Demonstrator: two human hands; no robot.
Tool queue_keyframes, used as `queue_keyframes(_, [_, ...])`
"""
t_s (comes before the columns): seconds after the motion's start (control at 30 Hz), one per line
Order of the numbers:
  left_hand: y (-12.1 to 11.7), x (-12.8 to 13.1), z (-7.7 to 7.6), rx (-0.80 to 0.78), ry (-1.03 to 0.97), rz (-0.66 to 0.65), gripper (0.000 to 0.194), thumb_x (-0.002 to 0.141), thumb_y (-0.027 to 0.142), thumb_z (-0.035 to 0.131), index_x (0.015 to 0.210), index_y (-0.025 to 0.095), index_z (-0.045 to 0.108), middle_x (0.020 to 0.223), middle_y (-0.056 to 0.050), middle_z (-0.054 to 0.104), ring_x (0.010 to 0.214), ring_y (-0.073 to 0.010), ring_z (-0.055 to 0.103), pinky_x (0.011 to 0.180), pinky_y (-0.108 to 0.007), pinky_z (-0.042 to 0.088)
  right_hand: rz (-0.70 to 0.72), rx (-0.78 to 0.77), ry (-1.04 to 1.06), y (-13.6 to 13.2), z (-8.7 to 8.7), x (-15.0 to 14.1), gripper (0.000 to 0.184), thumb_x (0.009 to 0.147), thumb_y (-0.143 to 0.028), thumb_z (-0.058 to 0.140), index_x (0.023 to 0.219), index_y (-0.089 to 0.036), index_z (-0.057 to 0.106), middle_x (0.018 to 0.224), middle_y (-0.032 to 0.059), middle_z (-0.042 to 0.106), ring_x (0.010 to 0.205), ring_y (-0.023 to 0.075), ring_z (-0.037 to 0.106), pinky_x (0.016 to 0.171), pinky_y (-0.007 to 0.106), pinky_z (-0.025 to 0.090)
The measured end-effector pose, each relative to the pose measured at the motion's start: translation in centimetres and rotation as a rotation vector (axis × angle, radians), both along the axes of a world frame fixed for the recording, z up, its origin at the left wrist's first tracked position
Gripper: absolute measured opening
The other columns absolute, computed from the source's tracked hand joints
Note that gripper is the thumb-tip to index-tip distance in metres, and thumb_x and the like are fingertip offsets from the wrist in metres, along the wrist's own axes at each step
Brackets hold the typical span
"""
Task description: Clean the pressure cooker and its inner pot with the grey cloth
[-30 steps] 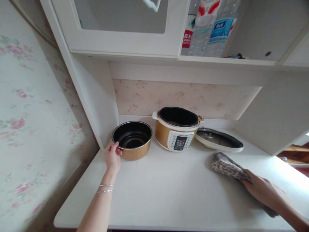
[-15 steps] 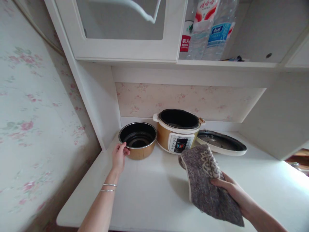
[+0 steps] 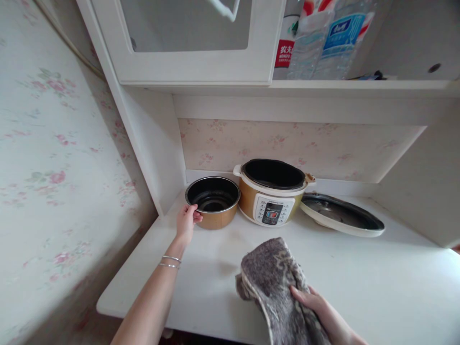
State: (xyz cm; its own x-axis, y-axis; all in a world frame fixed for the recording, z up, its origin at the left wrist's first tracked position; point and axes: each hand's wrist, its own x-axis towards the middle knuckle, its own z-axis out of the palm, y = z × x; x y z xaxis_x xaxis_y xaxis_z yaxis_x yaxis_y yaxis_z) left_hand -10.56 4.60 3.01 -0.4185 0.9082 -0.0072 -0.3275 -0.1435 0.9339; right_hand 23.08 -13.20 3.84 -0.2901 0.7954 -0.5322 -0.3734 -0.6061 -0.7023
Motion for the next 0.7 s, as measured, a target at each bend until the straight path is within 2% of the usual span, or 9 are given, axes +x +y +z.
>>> queue_keyframes(0.1, [0.8,0.5,-0.1,0.000,0.029,0.008,0.027,0.065,0.037,0.070,0.068,0.017,0.053,0.051,0.002,0.058,0.046,-0.0120,0.058,0.050,-0.024,0.048,-0.019,-0.018,0.074,0.9,0.1,-0.1,0.041,0.075,-0.036,0.068,0.113,-0.021,0.061,0.096,0.0085,0.073,0.096,0.0267,0.066,0.092,0.042,0.049])
queue_keyframes(0.27, [1.7,0.7,0.2,-0.030,0.094,-0.037,0.028,0.064,0.038,0.068,0.072,0.015,0.055,0.054,0.001,0.060,0.047,-0.0130,0.059,0.051,-0.025,0.050,-0.065,0.126,0.051,2.5,0.9,-0.2,0.038,0.068,-0.023,0.073,0.104,-0.018,0.062,0.103,0.0096,0.071,0.099,0.0290,0.065,0.093,0.045,0.048])
queue_keyframes(0.4, [1.5,-0.3,1.0,-0.117,0.161,-0.117,0.026,0.064,0.037,0.066,0.074,0.014,0.058,0.055,-0.002,0.062,0.048,-0.0158,0.061,0.048,-0.026,0.049,-0.072,0.192,-0.094,4.2,3.3,-0.7,0.033,0.063,-0.017,0.074,0.095,-0.017,0.064,0.092,0.0083,0.073,0.089,0.0287,0.068,0.084,0.042,0.051])
queue_keyframes(0.5, [1.1,-1.4,1.3,-0.140,0.179,-0.105,0.022,0.064,0.034,0.064,0.070,0.014,0.057,0.053,-0.001,0.061,0.048,-0.0157,0.060,0.047,-0.025,0.049,-0.041,0.262,-0.153,6.1,6.0,-1.5,0.033,0.067,-0.022,0.074,0.098,-0.018,0.064,0.091,0.0072,0.072,0.086,0.0265,0.068,0.082,0.041,0.052])
queue_keyframes(0.6, [0.7,-2.6,1.5,-0.133,0.225,-0.077,0.020,0.065,0.033,0.062,0.065,0.015,0.056,0.048,0.001,0.057,0.045,-0.0144,0.058,0.046,-0.025,0.048,-0.049,0.418,-0.237,8.7,8.7,-3.4,0.034,0.071,-0.031,0.072,0.101,-0.019,0.063,0.093,0.0066,0.072,0.086,0.0259,0.067,0.080,0.041,0.052])
queue_keyframes(0.63, [0.6,-2.9,1.6,-0.135,0.246,-0.071,0.020,0.065,0.034,0.062,0.065,0.015,0.056,0.047,0.002,0.056,0.044,-0.0143,0.057,0.045,-0.025,0.048,-0.068,0.512,-0.302,9.9,9.6,-4.4,0.033,0.072,-0.034,0.070,0.101,-0.019,0.064,0.093,0.0064,0.072,0.087,0.0259,0.067,0.080,0.041,0.052])
queue_keyframes(0.7, [0.4,-3.4,1.9,-0.145,0.288,-0.065,0.020,0.066,0.035,0.061,0.064,0.015,0.055,0.047,0.002,0.055,0.044,-0.0144,0.057,0.044,-0.025,0.048,-0.122,0.802,-0.498,12.4,11.0,-6.8,0.028,0.077,-0.034,0.065,0.100,-0.018,0.065,0.095,0.0061,0.071,0.092,0.0260,0.065,0.083,0.040,0.050])
